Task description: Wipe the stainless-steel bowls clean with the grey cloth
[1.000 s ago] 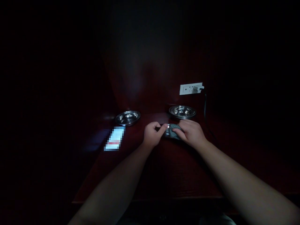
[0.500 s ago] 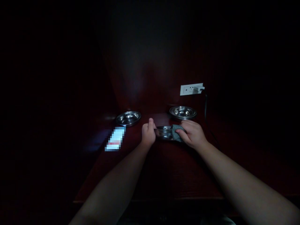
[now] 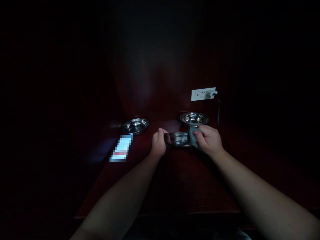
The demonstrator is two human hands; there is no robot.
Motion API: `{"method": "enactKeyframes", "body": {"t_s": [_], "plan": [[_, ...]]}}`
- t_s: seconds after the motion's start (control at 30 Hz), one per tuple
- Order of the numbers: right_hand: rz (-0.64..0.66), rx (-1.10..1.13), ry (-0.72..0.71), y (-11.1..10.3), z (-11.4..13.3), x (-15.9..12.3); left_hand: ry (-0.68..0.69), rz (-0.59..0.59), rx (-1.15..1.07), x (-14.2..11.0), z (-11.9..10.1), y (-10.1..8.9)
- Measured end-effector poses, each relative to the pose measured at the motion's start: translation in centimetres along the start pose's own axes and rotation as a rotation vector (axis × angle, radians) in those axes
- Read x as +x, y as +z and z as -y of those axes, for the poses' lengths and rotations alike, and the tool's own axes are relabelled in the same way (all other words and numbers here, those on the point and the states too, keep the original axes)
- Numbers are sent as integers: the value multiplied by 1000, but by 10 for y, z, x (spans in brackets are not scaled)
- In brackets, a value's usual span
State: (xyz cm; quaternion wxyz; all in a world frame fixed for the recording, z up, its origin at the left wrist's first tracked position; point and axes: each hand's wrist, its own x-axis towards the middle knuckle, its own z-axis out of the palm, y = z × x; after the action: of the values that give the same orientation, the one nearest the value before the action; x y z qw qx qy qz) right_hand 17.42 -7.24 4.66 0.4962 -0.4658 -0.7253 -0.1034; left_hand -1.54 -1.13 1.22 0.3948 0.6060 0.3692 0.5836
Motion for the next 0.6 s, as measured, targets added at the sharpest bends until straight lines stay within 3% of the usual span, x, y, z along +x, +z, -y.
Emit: {"method": "enactKeyframes", "body": {"t_s": [0.13, 0.23, 0.43, 0.6], "plan": [[15, -91, -74, 0, -1, 1, 226, 34, 182, -8, -11, 0], [-4, -130, -126, 0, -2, 2, 306, 81, 293, -12, -19, 0], [-27, -128, -240, 3, -2, 1, 292, 74, 440, -9, -23, -1], [-15, -83, -243, 4, 0, 1, 214, 49, 342, -6, -17, 0]]}}
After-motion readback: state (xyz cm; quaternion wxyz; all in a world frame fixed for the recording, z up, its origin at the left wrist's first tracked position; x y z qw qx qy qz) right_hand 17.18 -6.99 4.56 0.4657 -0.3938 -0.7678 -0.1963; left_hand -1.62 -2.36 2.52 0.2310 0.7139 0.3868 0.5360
